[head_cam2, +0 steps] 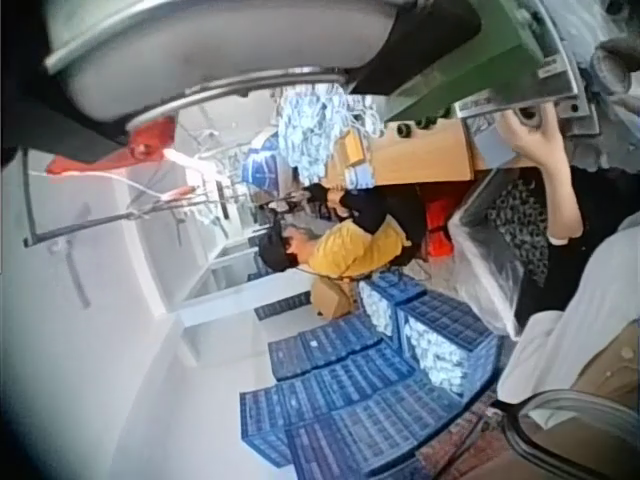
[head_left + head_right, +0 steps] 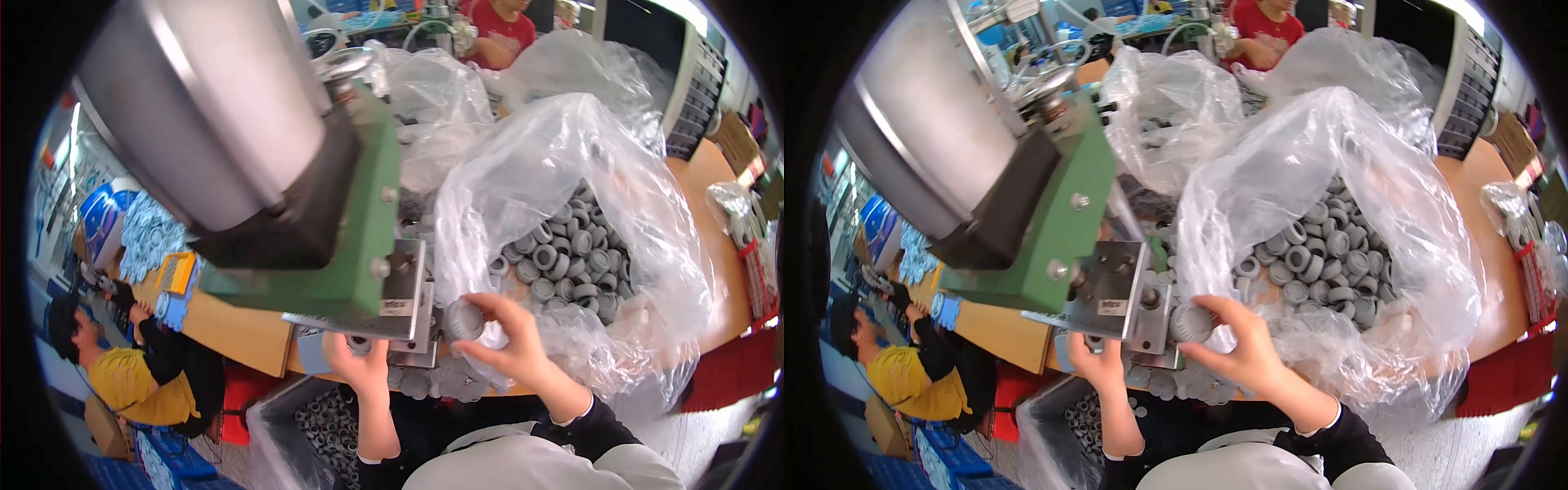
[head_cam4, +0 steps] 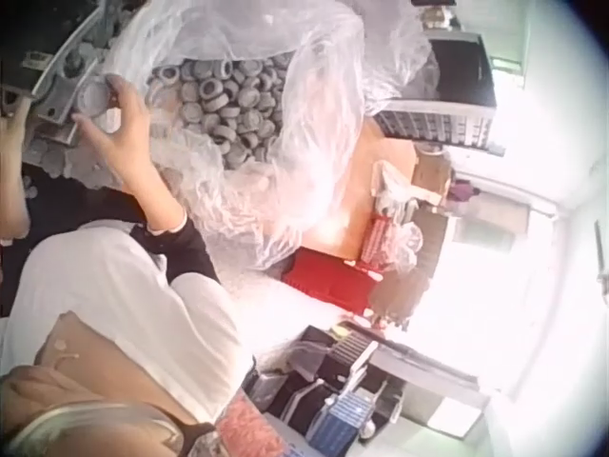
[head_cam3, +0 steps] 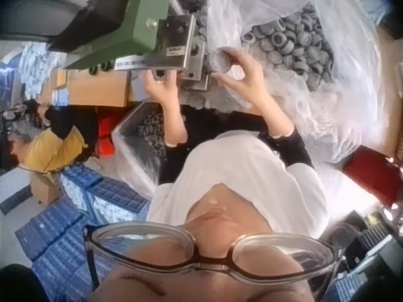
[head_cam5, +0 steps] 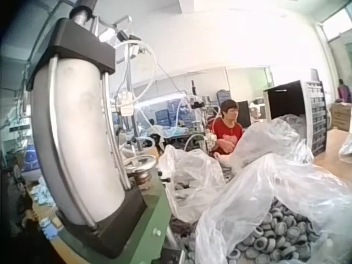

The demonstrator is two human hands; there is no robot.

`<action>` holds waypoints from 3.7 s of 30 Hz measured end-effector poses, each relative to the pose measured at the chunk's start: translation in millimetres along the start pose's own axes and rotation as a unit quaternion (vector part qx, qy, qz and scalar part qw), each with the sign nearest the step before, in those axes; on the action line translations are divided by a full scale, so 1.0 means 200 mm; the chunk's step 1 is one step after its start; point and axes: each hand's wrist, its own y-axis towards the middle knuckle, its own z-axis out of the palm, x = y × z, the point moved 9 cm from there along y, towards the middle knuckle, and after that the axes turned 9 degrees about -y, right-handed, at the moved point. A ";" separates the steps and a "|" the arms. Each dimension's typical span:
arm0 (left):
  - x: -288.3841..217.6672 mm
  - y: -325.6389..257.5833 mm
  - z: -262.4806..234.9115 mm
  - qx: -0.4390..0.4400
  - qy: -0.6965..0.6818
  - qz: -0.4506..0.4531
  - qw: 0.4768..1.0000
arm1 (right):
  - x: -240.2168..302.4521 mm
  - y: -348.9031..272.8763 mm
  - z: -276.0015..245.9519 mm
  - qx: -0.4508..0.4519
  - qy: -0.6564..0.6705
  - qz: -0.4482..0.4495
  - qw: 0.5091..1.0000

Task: Placing small grey plastic rings into a press machine to be stamped.

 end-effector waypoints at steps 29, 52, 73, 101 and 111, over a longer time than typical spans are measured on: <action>0.96 0.06 -0.17 -0.047 -0.245 -0.239 0.938 | -0.82 -0.34 -0.59 0.022 -0.514 0.292 0.806; -0.07 0.07 0.06 -0.051 -0.095 0.080 0.991 | -0.36 -0.02 -0.22 -0.031 0.246 0.181 0.952; 0.61 -0.24 -0.64 -0.026 0.163 -0.035 0.986 | 0.22 0.21 0.41 0.042 0.033 -0.070 0.996; 0.09 0.02 -0.03 0.008 -0.012 0.183 0.983 | -0.95 -0.21 -0.67 -0.057 -0.462 0.259 0.847; -0.01 0.01 0.10 0.018 0.034 0.081 0.996 | -0.56 -0.21 -0.71 -0.217 -0.230 0.158 0.935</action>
